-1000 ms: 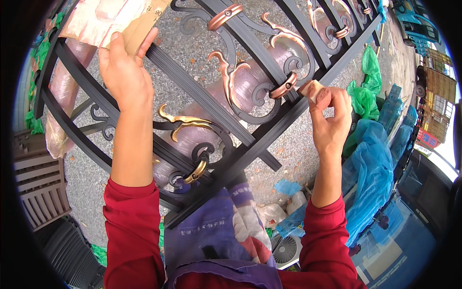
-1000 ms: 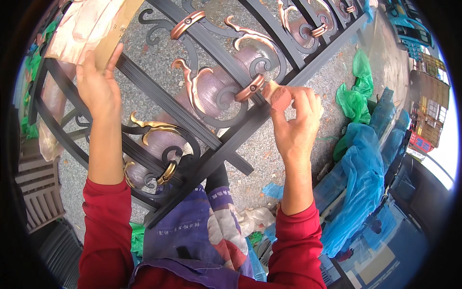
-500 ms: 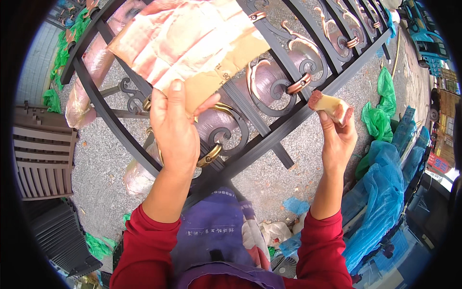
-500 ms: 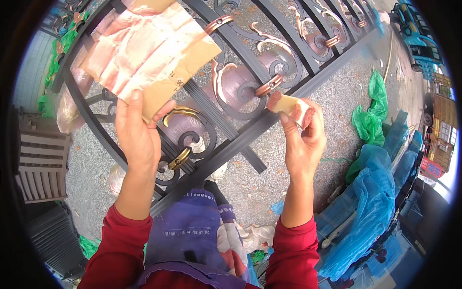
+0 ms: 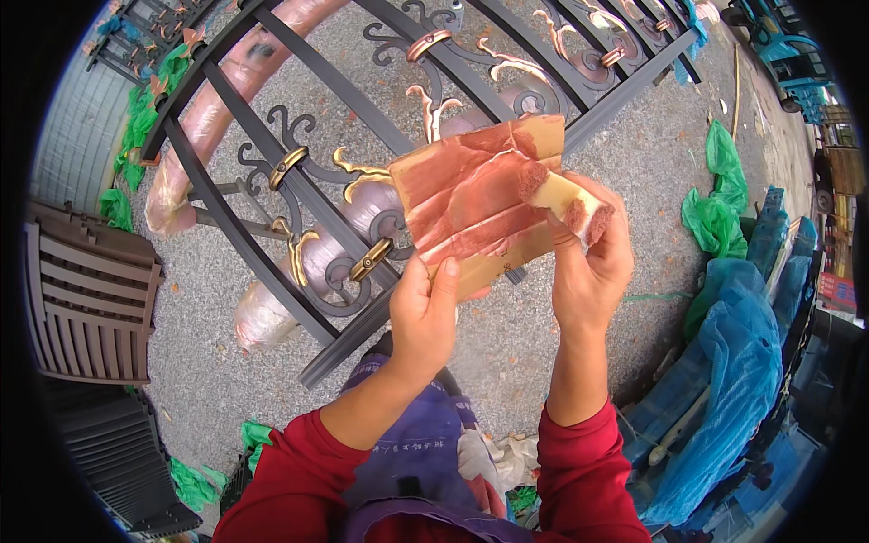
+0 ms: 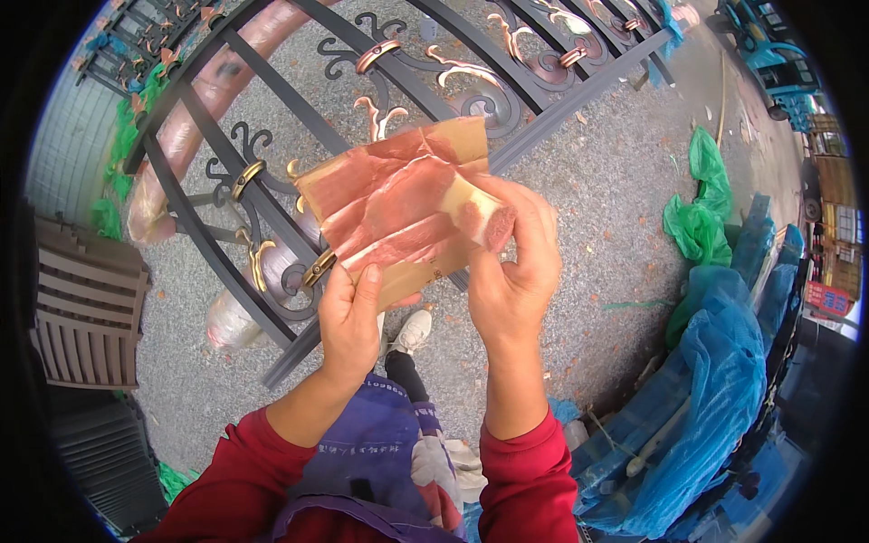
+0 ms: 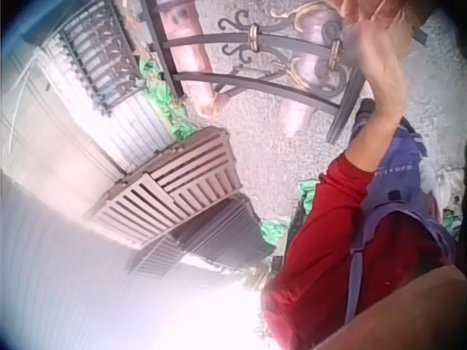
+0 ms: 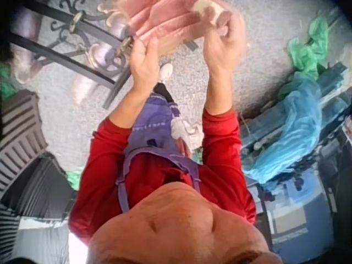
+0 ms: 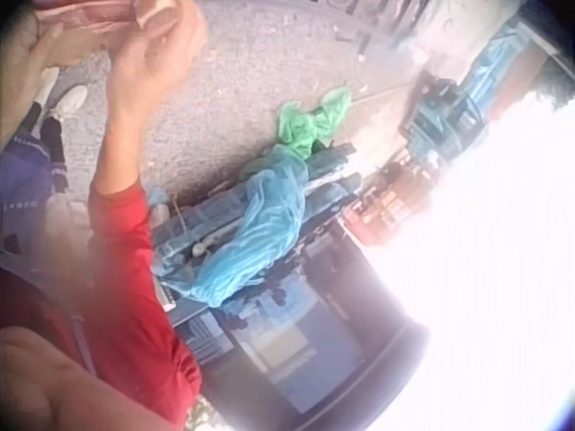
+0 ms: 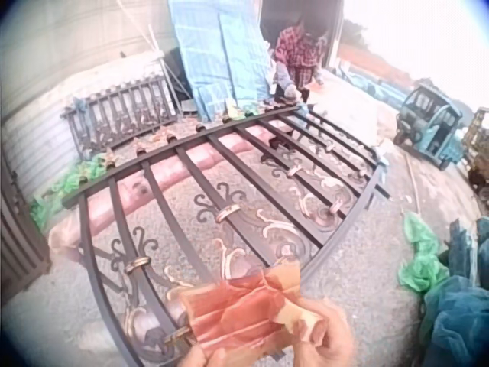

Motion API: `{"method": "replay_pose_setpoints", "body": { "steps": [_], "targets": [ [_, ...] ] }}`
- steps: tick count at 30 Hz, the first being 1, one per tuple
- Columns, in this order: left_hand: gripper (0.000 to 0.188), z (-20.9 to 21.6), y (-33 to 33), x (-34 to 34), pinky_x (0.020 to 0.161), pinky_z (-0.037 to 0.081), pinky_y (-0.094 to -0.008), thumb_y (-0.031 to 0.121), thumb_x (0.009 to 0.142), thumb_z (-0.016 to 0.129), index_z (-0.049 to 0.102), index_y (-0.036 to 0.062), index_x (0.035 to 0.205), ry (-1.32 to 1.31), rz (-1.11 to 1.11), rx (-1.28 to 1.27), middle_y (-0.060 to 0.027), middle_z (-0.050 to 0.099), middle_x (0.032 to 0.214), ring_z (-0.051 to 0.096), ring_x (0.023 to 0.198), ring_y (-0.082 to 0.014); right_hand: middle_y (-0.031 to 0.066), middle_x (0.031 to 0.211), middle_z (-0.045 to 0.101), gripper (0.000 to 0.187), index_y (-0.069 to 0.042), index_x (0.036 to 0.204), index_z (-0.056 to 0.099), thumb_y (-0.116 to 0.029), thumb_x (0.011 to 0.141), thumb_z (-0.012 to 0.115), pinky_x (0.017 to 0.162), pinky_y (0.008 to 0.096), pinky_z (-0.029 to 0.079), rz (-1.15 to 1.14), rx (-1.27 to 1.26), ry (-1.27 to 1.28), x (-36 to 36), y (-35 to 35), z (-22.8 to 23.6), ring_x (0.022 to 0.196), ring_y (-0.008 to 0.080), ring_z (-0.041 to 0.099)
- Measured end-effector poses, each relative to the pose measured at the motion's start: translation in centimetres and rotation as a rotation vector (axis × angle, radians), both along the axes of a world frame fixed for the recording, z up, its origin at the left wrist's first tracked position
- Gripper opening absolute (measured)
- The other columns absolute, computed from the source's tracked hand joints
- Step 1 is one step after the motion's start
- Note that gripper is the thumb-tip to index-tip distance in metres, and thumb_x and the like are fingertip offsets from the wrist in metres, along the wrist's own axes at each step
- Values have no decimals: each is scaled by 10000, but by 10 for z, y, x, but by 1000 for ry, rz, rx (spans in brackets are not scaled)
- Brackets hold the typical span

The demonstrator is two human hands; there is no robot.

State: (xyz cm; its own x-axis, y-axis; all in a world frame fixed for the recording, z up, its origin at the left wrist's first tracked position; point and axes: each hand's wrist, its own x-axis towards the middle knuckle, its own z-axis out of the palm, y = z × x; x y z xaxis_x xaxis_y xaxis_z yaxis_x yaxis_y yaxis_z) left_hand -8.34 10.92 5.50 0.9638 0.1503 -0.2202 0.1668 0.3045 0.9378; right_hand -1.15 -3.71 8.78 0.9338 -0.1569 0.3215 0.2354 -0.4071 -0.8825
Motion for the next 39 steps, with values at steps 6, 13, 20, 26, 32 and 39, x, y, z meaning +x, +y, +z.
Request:
{"method": "replay_pose_setpoints", "body": {
  "steps": [6, 13, 20, 26, 32, 39],
  "targets": [
    [307, -5, 5, -13, 841, 620, -354, 139, 1087, 452, 513, -97, 1273, -19, 33, 55, -170, 678, 1161, 697, 993, -187, 112, 1044, 690, 203, -29, 1073, 699, -49, 872, 720, 894, 387, 441, -100, -223, -32, 3, 20, -9, 972, 280, 602],
    [317, -18, 56, -27, 876, 579, -327, 125, 1094, 439, 506, -81, 1327, -2, -43, 293, -164, 676, 1189, 699, 994, -200, 82, 899, 641, 127, -18, 1005, 702, -53, 885, 725, 814, 339, 436, 28, -229, 152, -16, 74, -16, 860, 236, 538],
    [332, -12, 133, -34, 853, 616, -358, 134, 1097, 427, 480, -106, 1319, 29, -56, 124, -180, 683, 1168, 708, 992, -215, 46, 913, 607, 171, -3, 1055, 693, -41, 895, 740, 790, 280, 436, 35, -350, 153, -16, 138, -20, 834, 184, 506],
    [218, -33, 239, 0, 776, 637, -360, 149, 1093, 449, 469, -68, 1100, 13, 312, 1, -206, 682, 1081, 724, 932, -252, 57, 915, 653, 117, 0, 943, 687, -73, 883, 757, 786, 321, 435, 101, -294, 246, -11, 175, -24, 820, 202, 485],
    [206, -66, 334, 89, 836, 646, -426, 181, 1096, 432, 486, -13, 1143, -234, 598, 83, -164, 646, 1155, 711, 994, -246, 80, 867, 630, 239, -35, 1004, 689, -80, 789, 786, 795, 392, 423, 230, -524, 144, 21, 241, -44, 822, 269, 547],
    [242, -77, 361, 126, 758, 660, -370, 181, 1091, 423, 479, -54, 1094, -360, 605, 146, -195, 661, 1092, 722, 919, -247, 93, 870, 625, 249, -72, 952, 666, -136, 757, 807, 833, 437, 394, 252, -724, 27, 28, 297, -81, 874, 313, 563]
  ]
}}
